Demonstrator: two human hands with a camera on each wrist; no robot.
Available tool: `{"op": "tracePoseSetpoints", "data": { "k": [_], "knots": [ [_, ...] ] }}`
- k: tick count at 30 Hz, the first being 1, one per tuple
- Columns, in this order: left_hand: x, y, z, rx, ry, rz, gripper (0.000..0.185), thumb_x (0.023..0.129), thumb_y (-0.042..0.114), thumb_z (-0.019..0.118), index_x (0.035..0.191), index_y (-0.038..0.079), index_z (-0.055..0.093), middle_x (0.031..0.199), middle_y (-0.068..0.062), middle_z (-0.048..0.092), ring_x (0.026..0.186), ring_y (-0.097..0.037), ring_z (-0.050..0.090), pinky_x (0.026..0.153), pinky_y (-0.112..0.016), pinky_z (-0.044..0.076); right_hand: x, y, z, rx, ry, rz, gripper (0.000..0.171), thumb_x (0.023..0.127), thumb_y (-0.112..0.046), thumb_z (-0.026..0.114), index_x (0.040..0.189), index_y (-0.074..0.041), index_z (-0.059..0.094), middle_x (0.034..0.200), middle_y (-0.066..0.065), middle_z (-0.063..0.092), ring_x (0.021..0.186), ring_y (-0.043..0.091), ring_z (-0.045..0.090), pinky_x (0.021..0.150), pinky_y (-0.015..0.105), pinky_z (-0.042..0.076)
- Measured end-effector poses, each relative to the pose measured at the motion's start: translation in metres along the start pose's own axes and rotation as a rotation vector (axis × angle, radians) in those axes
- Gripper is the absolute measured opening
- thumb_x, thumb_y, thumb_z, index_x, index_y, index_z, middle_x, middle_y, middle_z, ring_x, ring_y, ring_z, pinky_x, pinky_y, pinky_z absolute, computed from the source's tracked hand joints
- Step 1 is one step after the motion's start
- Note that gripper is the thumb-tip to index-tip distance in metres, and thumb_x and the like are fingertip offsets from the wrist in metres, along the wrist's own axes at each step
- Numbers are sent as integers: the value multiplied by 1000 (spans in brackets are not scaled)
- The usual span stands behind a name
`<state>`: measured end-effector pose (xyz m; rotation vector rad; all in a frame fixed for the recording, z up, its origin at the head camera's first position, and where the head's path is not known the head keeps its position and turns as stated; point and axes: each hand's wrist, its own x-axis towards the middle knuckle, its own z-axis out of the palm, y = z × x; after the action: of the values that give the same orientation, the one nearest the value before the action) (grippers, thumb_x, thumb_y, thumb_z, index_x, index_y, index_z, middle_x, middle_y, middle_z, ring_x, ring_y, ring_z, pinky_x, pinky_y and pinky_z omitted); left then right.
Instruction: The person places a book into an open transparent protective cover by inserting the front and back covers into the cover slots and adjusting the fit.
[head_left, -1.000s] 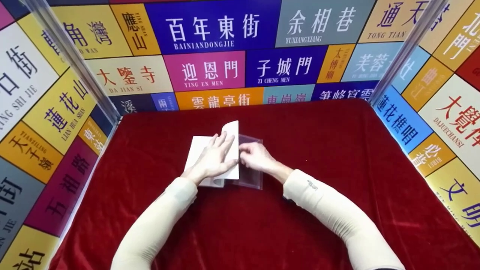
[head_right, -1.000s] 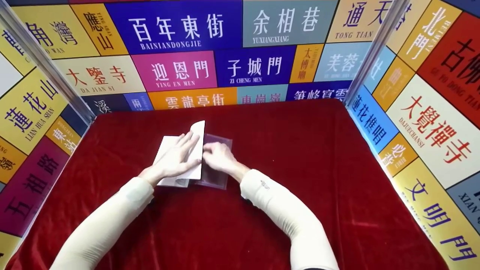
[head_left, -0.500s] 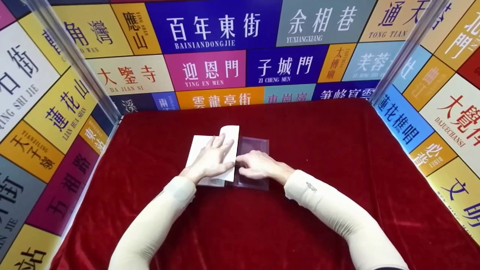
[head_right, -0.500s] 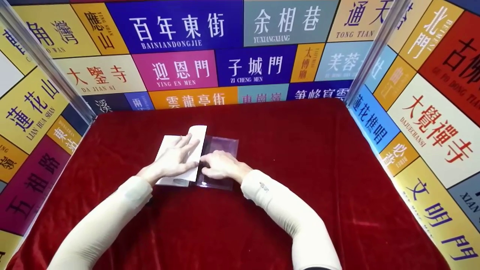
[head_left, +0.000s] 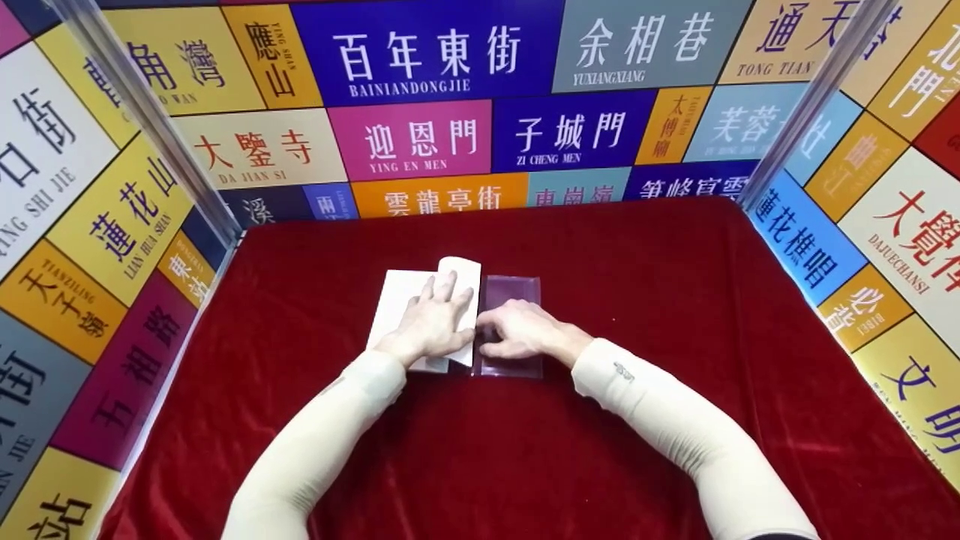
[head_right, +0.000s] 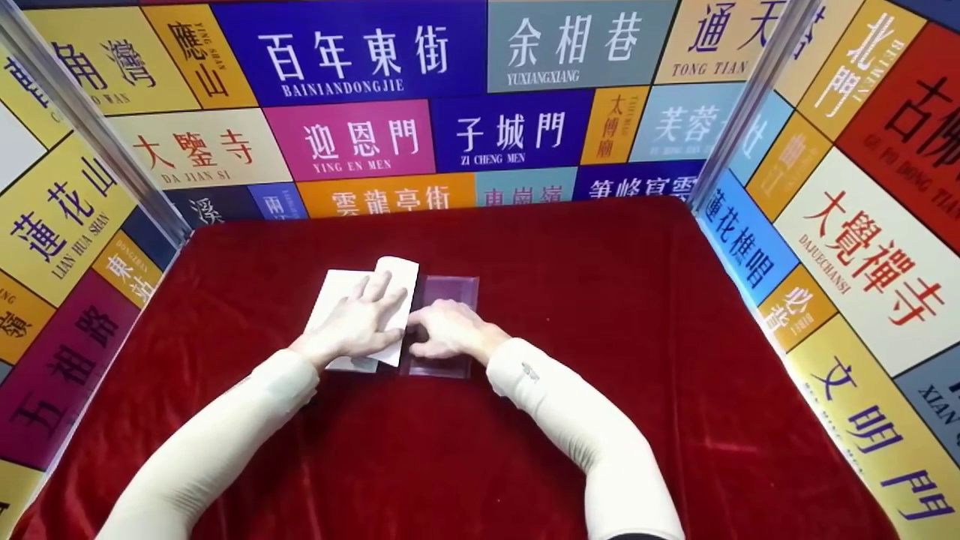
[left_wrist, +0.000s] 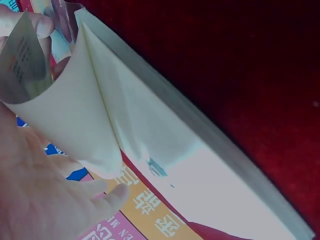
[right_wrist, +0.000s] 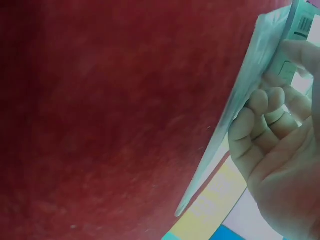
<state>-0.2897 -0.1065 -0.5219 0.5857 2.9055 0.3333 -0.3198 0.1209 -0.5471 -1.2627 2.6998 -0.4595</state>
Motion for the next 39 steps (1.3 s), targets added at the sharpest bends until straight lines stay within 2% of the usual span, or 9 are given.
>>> {"op": "tracePoseSetpoints", "data": {
  "k": [5,8,11,15,17,20,24,31,39],
  "knots": [
    [3,6,3,73,-34,-27,85,103,50,67,177,19,37,191,-18,12,173,-58,16,131,-75,36,-2,8,2,-17,27,-19,27,90,-38,84,110,-20,82,78,-3,76,69,12,63,64,35,55],
    [3,9,4,102,-55,-39,86,103,50,68,176,20,38,191,-16,11,173,-57,16,132,-75,35,-2,8,4,-49,40,14,33,89,-46,88,107,-20,81,90,-1,76,81,17,66,72,39,58],
    [5,12,6,129,-66,-49,86,103,51,70,176,19,38,191,-15,11,174,-56,16,133,-74,35,-4,3,5,-92,60,136,60,83,-62,91,122,-18,79,112,6,72,104,28,66,87,47,61],
    [8,16,10,165,-76,-69,86,103,51,70,176,19,38,191,-16,11,174,-55,16,133,-73,35,-6,-8,7,-147,50,371,108,75,-81,88,150,-7,65,146,19,62,134,41,58,107,59,58],
    [12,15,15,156,-74,-77,88,101,50,70,176,17,38,191,-16,11,174,-56,14,132,-75,35,-6,-12,6,-159,24,465,119,74,-85,85,155,-2,59,160,23,56,143,46,54,113,63,55],
    [22,11,23,132,-86,-90,89,101,48,72,176,16,37,191,-17,9,174,-57,10,131,-79,33,-4,-17,5,-160,-5,536,121,74,-86,85,155,0,58,168,23,53,148,48,53,118,63,51],
    [28,12,28,119,-109,-103,91,100,49,72,177,17,35,192,-15,5,175,-56,6,130,-82,31,-2,-18,2,-160,-21,551,112,75,-82,88,150,-3,63,164,21,58,146,46,55,118,63,50],
    [26,19,26,152,-87,-110,89,100,53,71,175,17,39,191,-14,10,175,-55,10,132,-77,33,-2,-17,-1,-151,-25,554,109,76,-76,91,155,-7,61,166,19,60,145,45,56,116,62,51],
    [31,20,29,159,-94,-93,90,99,54,70,176,18,39,191,-17,9,174,-58,9,133,-77,32,-2,-14,-9,-243,-125,437,113,89,-70,84,177,-23,33,158,26,62,141,47,60,121,62,49]
  ]
}}
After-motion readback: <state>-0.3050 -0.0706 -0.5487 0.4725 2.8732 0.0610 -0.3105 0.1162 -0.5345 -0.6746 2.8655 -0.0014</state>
